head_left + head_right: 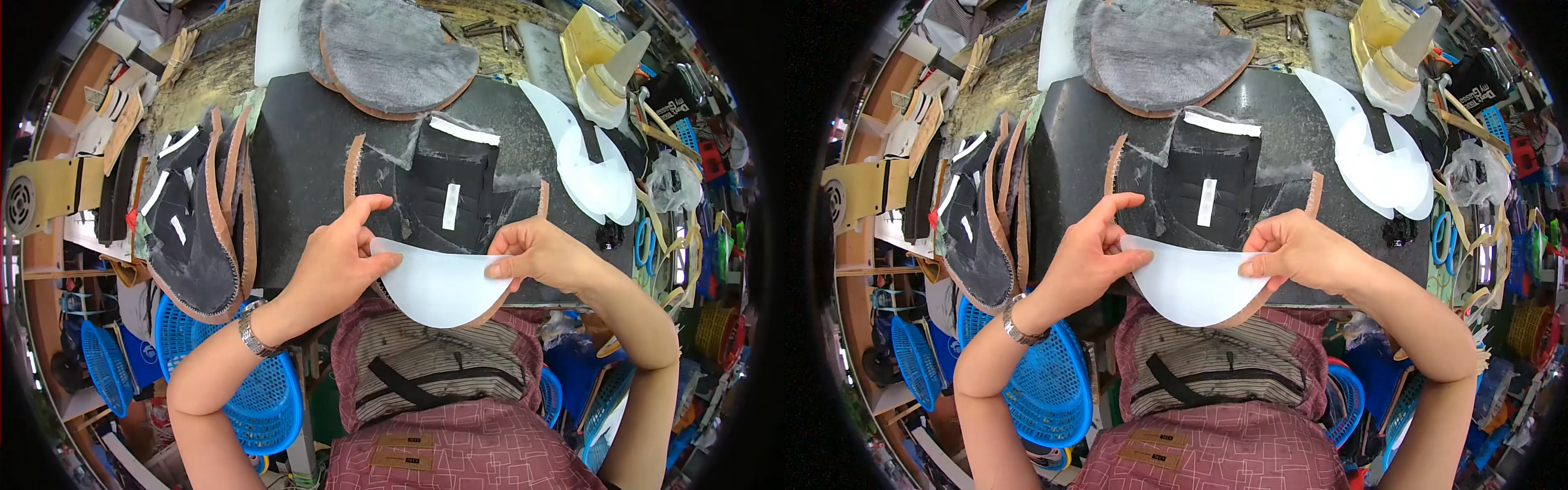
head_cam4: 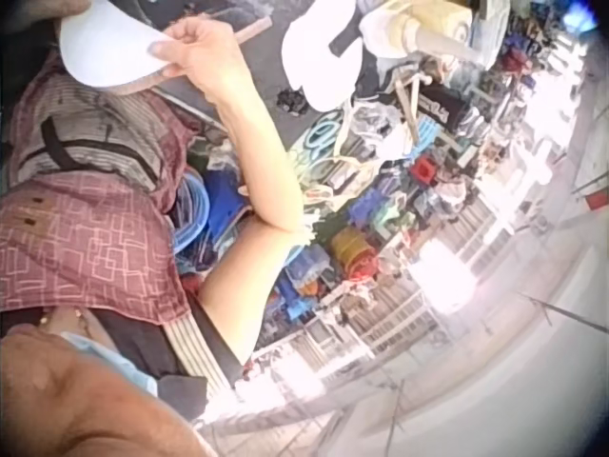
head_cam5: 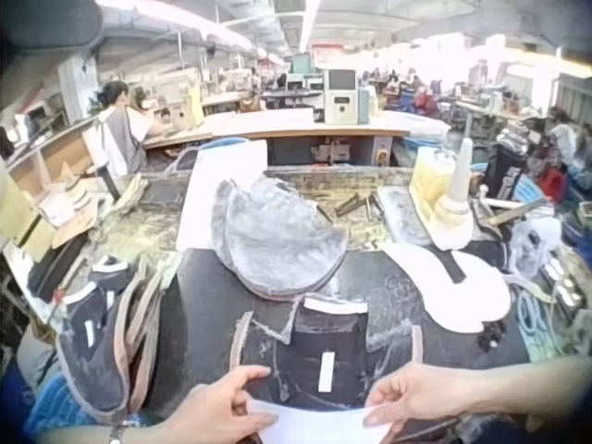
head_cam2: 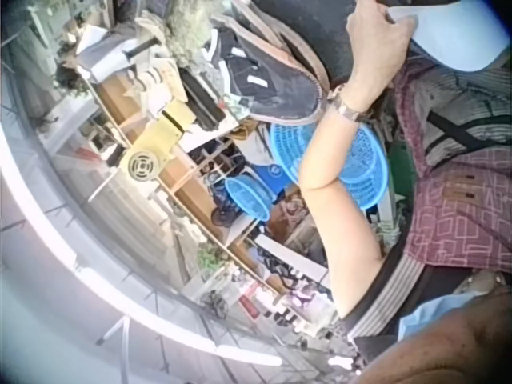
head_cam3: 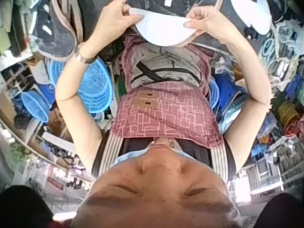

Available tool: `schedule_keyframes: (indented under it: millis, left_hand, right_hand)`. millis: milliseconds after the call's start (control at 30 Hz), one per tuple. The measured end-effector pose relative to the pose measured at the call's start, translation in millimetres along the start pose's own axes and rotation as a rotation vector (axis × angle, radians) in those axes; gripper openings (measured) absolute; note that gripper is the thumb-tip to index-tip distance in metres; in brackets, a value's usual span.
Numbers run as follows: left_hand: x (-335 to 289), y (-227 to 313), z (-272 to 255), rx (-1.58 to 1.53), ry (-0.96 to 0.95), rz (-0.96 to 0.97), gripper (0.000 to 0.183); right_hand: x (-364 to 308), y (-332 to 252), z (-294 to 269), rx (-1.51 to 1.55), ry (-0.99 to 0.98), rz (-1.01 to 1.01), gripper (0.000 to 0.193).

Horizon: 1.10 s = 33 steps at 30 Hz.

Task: The person assembles slipper components by hand at a workbench. They apply adhesive strips to the edges of black slipper soles, then place white insoles and grey fuzzy fabric layers onto the soles, pressing them down to secure the assembly.

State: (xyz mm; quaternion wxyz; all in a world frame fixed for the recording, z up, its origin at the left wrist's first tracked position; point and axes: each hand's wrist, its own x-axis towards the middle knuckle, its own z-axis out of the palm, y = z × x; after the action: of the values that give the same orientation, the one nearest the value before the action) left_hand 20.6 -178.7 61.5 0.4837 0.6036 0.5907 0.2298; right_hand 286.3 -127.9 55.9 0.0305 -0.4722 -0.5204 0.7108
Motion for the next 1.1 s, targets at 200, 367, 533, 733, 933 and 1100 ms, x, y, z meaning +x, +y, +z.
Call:
schedule_keyframes:
  millis: [200, 367, 533, 733, 933, 1100]
  left_hand:
    - [3, -7, 7, 0.12, 0.046, 0.071, 0.054]
    - [4, -2, 8, 0.723, 0.242, 0.435, 0.042]
    - [24, -4, 3, 0.817, 0.023, 0.72, 0.02]
    - [29, -5, 13, 1.303, -0.109, 0.94, 0.012]
    - [22, -8, -39, 1.092, 0.329, 0.67, 0.015]
    - [-85, -20, -48, 0.793, -0.239, 0.301, 0.032]
  right_hand:
    - [4, 9, 10, -0.119, 0.085, -0.03, 0.015]
    - [-11, -3, 28, -1.158, 0.368, -0.371, 0.02]
    - [-11, 20, 55, -1.249, 0.353, -1.071, 0.03]
    - [-5, 35, 58, -1.251, 0.288, -1.038, 0.034]
    - [-8, 34, 53, -1.139, 0.281, -1.073, 0.03]
    - [2, 17, 8, -0.736, 0.625, -0.971, 0.016]
